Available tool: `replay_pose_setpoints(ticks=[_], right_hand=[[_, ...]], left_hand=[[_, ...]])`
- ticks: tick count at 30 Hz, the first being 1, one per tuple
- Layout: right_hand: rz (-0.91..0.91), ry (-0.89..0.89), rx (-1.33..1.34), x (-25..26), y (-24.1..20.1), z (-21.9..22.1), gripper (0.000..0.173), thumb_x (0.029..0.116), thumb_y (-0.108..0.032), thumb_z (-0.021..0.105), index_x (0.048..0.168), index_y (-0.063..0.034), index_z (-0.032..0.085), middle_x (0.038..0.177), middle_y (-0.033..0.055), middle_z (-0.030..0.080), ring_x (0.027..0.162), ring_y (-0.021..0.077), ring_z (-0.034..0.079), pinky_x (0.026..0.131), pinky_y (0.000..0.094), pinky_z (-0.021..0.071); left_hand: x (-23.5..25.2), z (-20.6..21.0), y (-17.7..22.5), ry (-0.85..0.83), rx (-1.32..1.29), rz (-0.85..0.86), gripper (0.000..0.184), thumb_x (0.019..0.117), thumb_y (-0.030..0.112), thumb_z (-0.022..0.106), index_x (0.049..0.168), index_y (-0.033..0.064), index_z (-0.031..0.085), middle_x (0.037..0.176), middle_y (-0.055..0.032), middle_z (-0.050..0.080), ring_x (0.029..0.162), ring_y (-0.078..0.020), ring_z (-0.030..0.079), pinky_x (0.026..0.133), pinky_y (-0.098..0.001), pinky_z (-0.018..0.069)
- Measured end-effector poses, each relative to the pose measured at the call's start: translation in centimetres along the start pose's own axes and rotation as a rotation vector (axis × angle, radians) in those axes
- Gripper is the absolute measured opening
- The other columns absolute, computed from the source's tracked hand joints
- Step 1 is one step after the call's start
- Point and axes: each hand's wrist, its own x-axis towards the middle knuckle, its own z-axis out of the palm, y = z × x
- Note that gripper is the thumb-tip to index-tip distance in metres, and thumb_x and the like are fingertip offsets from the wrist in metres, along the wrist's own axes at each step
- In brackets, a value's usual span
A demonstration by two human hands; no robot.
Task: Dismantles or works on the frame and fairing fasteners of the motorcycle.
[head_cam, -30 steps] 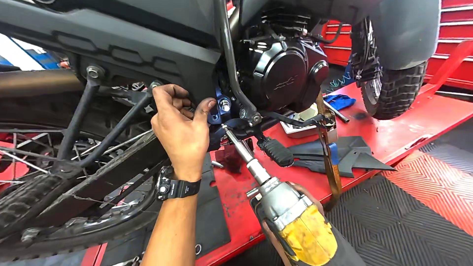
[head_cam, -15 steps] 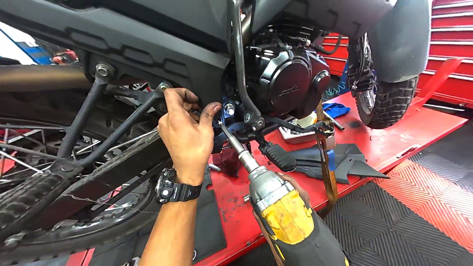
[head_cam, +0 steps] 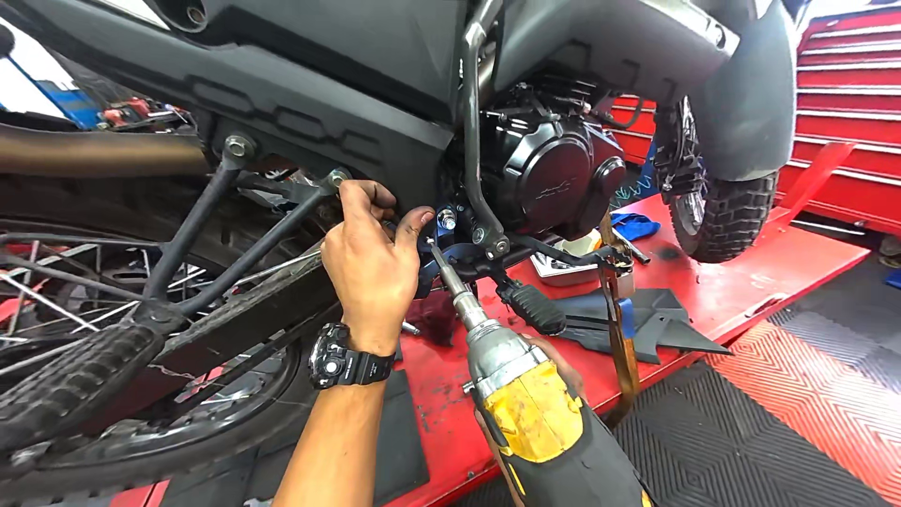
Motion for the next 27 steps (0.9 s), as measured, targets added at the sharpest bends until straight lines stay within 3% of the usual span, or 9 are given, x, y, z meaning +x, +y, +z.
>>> replay_pose_setpoints(ticks=[2,4,13,17,19,22,27], right_hand=[[0.075,0.023,0.031,0.7,-1.3,1.0,0.043,0.0843,-0.006,0.077,0.122,0.0096,0.063,0.108,0.0079,0.074,0.101,0.0052,0.069,0.097,0.0198,0.055],[0.094,0.012,0.029,1.0,-1.5,1.2,0.041,0.0842,-0.003,0.076,0.12,0.0107,0.063,0.107,0.0082,0.073,0.101,0.0045,0.069,0.096,0.0181,0.0545],[0.063,0.013,-0.037,0.2,-0.6,1.2,0.052,0.082,-0.007,0.08,0.126,0.0131,0.06,0.115,0.0137,0.071,0.108,0.01,0.069,0.1,0.0228,0.0546],[0.077,-0.048,-0.106,-1.1,1.3,-0.5,0.068,0.0836,-0.013,0.084,0.139,0.0097,0.051,0.124,0.0156,0.068,0.111,0.0191,0.069,0.1,0.035,0.0583],[0.065,0.0,-0.151,0.0,-0.6,0.1,0.062,0.0816,-0.016,0.085,0.132,0.0089,0.058,0.118,0.0116,0.072,0.108,0.0136,0.07,0.1,0.0305,0.0582],[0.024,-0.001,-0.164,0.7,-1.8,0.5,0.057,0.0833,-0.019,0.084,0.127,0.0095,0.061,0.116,0.0121,0.072,0.107,0.0121,0.07,0.1,0.0293,0.0577],[0.212,0.062,0.047,0.9,-2.1,1.7,0.05,0.0804,-0.001,0.079,0.125,0.0124,0.06,0.112,0.0122,0.071,0.105,0.0075,0.068,0.097,0.0198,0.0545]], left_hand=[[0.0,0.0,0.0,0.003,0.006,0.002,0.046,0.0901,0.048,0.075,0.114,0.0134,0.057,0.083,-0.0008,0.069,0.065,-0.0159,0.064,0.061,-0.0422,0.0525],[0.0,0.0,0.0,0.003,0.011,0.002,0.046,0.09,0.048,0.076,0.114,0.0136,0.057,0.083,-0.0005,0.069,0.066,-0.016,0.065,0.061,-0.0424,0.0528],[-0.1,-0.1,0.1,-0.006,0.021,-0.007,0.045,0.0912,0.049,0.074,0.114,0.0136,0.057,0.082,-0.0011,0.068,0.064,-0.0186,0.064,0.059,-0.0455,0.0514],[-0.1,0.0,0.0,-0.007,0.027,-0.006,0.044,0.0922,0.05,0.072,0.114,0.0143,0.058,0.083,-0.001,0.069,0.065,-0.0184,0.065,0.059,-0.046,0.0518],[-0.1,-0.1,0.0,-0.013,0.024,-0.008,0.045,0.0921,0.049,0.073,0.114,0.0133,0.058,0.083,-0.0026,0.069,0.066,-0.0198,0.065,0.06,-0.0469,0.0521],[-0.1,-0.1,0.1,-0.021,0.014,-0.006,0.047,0.092,0.049,0.073,0.115,0.0114,0.058,0.085,-0.0045,0.069,0.067,-0.0217,0.066,0.061,-0.0484,0.053],[-0.1,-0.1,0.1,-0.016,0.021,0.001,0.046,0.0918,0.05,0.073,0.115,0.0122,0.058,0.084,-0.0036,0.069,0.066,-0.0209,0.065,0.061,-0.0475,0.0519]])
